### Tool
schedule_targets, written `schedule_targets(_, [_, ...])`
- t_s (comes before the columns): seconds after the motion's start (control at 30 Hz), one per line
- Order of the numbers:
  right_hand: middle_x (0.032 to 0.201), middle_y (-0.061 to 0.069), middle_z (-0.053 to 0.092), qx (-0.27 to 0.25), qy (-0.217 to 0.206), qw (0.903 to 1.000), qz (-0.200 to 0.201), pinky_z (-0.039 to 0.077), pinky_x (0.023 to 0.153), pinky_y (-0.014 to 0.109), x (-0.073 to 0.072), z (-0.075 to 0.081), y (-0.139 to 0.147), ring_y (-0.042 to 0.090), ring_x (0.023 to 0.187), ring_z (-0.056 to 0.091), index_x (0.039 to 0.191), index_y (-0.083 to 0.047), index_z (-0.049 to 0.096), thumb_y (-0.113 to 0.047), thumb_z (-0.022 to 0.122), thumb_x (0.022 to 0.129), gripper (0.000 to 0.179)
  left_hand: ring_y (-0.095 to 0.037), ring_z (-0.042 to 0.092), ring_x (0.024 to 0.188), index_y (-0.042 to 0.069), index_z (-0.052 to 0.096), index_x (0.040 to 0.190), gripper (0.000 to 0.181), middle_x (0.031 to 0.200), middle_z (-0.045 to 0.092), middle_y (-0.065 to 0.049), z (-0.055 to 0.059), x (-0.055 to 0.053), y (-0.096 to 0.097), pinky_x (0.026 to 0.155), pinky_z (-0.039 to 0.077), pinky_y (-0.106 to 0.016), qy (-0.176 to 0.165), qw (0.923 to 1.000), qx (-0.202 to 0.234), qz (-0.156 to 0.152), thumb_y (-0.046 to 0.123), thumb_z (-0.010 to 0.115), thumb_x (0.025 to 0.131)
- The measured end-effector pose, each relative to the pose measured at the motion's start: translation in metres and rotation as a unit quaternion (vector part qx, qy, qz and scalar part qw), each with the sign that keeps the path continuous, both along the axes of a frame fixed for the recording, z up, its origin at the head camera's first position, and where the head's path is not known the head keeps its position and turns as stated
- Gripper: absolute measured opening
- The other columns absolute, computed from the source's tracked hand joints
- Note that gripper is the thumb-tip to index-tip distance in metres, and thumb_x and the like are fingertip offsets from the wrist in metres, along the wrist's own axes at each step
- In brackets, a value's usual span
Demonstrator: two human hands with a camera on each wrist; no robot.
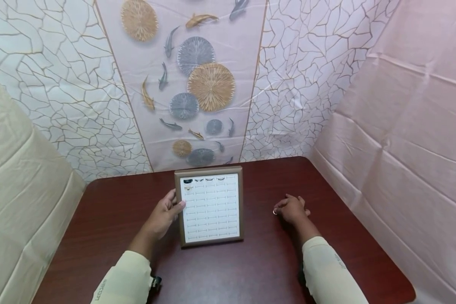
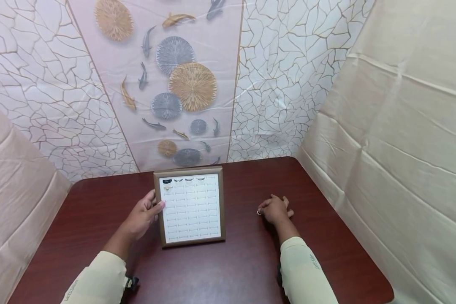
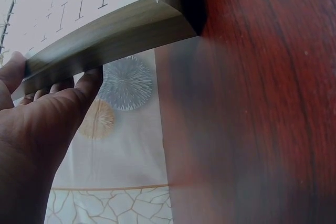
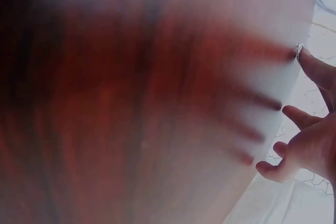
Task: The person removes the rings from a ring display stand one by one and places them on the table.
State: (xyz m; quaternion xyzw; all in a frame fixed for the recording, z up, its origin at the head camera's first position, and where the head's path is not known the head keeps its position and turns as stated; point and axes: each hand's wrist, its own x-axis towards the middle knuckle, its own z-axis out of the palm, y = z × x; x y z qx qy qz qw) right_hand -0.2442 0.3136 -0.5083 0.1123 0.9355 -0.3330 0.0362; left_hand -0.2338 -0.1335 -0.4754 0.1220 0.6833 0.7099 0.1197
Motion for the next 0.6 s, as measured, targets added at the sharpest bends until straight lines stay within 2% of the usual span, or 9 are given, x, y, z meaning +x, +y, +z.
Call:
schedule_targets(0.3, [0.174,0.024,0.038,0.005,-0.001,1.0,-0.004,0.01,0.115,0.087,-0.0035,-0.0037,-0.0026,0.059,0.162,0.008,0.104,-0.007,0.085,-0.016,0.08,0.096,0.013,-0.006,0.071,0.111,0.004,0.027,0.17,0.059,0.162,0.049,-0.032,-0.0005,0.0027,-0.0033,0.096,0.061,-0.028,0.006,1.0,-0.001,-0.002,0.007,0.05,0.116])
schedule_targets(0.6, [0.172,0.024,0.04,0.019,0.0,0.9998,-0.003,0.016,0.111,0.088,-0.0042,-0.0015,-0.0027,0.06,0.154,0.023,0.108,-0.007,0.084,-0.016,0.079,0.097,0.016,-0.014,0.069,0.122,0.011,0.026,0.172,0.061,0.164,0.051,-0.025,0.0007,-0.0001,-0.0041,0.102,0.06,-0.032,0.0,0.9997,-0.025,-0.002,0.013,0.051,0.117])
